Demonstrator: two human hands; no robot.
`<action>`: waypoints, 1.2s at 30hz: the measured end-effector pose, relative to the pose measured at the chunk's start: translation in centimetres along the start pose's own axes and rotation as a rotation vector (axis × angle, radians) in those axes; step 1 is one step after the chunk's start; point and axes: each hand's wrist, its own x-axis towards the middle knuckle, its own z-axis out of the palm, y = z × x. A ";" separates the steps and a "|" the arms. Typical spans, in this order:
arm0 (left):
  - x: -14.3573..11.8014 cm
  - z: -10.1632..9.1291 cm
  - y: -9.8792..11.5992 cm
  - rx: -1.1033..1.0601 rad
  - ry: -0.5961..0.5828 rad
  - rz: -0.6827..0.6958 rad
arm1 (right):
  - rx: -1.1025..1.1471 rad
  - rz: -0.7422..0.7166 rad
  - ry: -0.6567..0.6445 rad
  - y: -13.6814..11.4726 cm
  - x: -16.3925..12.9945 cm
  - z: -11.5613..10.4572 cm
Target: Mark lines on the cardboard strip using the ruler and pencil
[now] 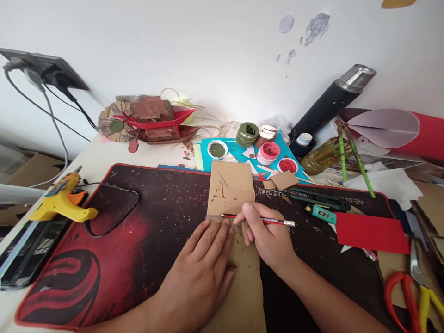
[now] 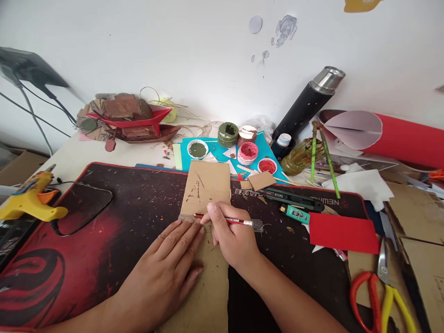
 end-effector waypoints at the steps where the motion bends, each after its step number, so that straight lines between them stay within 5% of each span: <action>1: 0.0 0.0 0.0 0.001 -0.004 -0.002 | -0.006 0.002 0.000 0.0 0.0 0.0; 36: 0.0 0.1 0.1 -0.043 0.003 -0.035 | -0.010 -0.041 -0.025 0.5 0.0 -0.3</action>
